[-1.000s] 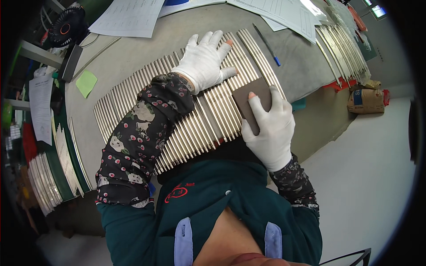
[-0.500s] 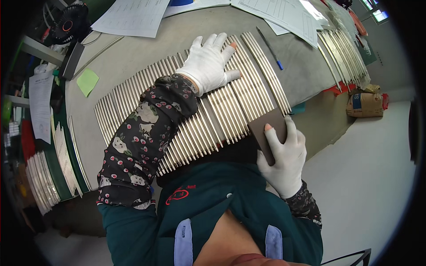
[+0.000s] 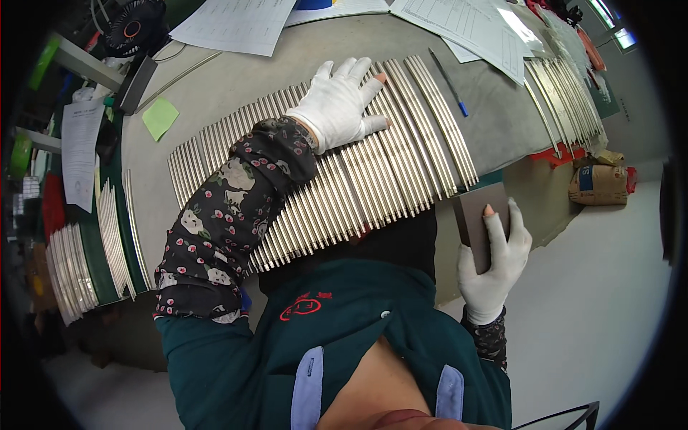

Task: Sanding the ends of a bundle of metal rods and preparing them for packaging.

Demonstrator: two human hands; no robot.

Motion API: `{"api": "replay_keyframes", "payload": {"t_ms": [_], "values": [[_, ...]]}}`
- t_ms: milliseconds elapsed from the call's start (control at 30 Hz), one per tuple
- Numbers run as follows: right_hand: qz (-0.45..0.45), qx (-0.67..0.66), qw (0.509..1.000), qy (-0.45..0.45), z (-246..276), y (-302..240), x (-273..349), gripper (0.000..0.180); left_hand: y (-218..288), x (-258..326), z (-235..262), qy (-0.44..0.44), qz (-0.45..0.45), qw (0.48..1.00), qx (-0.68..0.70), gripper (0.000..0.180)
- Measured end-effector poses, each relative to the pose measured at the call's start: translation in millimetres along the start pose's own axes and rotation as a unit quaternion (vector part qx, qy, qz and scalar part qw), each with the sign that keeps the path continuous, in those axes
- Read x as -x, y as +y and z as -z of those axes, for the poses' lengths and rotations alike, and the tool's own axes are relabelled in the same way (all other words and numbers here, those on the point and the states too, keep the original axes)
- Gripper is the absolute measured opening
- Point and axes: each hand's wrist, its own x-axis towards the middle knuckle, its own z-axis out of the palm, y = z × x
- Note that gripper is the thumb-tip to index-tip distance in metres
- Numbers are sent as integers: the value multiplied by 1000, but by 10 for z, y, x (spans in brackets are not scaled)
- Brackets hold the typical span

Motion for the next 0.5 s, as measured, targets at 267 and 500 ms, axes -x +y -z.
{"api": "replay_keyframes", "payload": {"t_ms": [267,500], "values": [[8,-32,999,-7,-80,139,-41,56,-43,61,36,29,-29,999,-12,76],[3,-36,999,-11,-149,154,-3,57,-197,311,34,10,-53,999,-5,68]]}}
